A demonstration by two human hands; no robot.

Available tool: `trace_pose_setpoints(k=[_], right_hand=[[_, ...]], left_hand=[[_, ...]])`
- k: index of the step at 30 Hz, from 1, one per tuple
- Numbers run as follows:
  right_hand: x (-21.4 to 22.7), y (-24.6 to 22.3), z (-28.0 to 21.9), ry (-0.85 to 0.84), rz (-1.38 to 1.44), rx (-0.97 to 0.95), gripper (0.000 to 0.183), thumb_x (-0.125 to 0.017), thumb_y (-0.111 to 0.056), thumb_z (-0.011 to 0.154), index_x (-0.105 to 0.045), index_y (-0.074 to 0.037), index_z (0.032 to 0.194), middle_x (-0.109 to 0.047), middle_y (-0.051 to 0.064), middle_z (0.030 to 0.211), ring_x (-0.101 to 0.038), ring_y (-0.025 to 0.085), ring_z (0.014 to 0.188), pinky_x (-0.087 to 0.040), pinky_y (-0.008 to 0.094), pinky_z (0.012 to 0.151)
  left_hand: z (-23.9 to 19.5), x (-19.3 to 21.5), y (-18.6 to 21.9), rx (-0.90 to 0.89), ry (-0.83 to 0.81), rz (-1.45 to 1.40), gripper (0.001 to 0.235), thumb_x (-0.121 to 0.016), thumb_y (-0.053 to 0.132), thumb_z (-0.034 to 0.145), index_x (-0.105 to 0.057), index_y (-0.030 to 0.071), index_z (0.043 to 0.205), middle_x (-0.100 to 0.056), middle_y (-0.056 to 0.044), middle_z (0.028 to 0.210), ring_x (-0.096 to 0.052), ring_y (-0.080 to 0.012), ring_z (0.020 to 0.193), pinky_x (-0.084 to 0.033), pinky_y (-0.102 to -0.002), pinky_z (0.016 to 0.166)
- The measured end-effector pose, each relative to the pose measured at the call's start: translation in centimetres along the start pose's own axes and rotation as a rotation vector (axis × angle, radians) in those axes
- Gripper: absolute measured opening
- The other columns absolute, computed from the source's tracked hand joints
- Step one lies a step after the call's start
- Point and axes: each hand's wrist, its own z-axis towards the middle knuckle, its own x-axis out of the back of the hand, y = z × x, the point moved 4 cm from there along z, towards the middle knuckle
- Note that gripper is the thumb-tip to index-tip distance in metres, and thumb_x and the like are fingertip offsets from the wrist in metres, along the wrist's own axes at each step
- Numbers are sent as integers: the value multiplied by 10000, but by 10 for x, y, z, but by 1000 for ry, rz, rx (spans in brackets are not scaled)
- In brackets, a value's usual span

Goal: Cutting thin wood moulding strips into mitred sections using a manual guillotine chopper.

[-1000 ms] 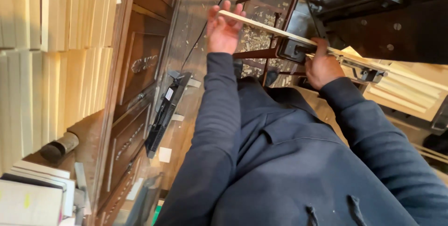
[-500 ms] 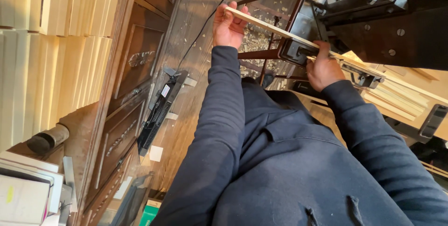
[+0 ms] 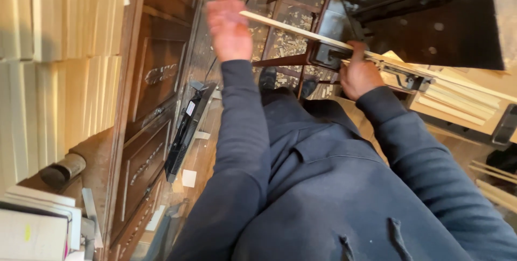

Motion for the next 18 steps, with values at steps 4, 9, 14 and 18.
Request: trace_pose_setpoints(k=[4, 9, 14, 18], right_hand=[[4, -2, -3, -19, 9, -15, 637, -594, -181, 986, -259, 22, 1488, -644, 350, 734, -647, 538, 686, -517, 613, 677], [9, -7, -5, -29, 21, -25, 653, -599, -205, 982, -254, 24, 1488, -643, 336, 713, -642, 525, 647, -518, 607, 635], [12, -3, -2, -54, -20, -54, 683, -582, -220, 939, -252, 37, 1480, -652, 314, 695, -649, 506, 617, -517, 611, 607], [11, 2, -1, -70, -28, -76, 668, -559, -215, 940, -266, 45, 1481, -667, 297, 711, -663, 489, 623, -520, 610, 605]], left_hand=[[11, -34, 23, -122, 39, 87, 246, -726, 67, 1007, -704, 48, 1250, -695, -131, 1196, -681, -212, 1057, -566, -331, 960], [1, -160, -50, 306, -328, 1034, 151, -710, 106, 991, -757, 18, 1104, -693, -87, 1078, -697, -215, 967, -595, -363, 861], [-19, -161, -135, 387, -938, 1918, 194, -744, 239, 907, -804, 72, 984, -701, -171, 962, -649, -399, 917, -515, -515, 816], [-16, -165, -148, 572, -1028, 1973, 194, -744, 248, 906, -808, 81, 981, -701, -204, 939, -646, -434, 925, -507, -536, 831]])
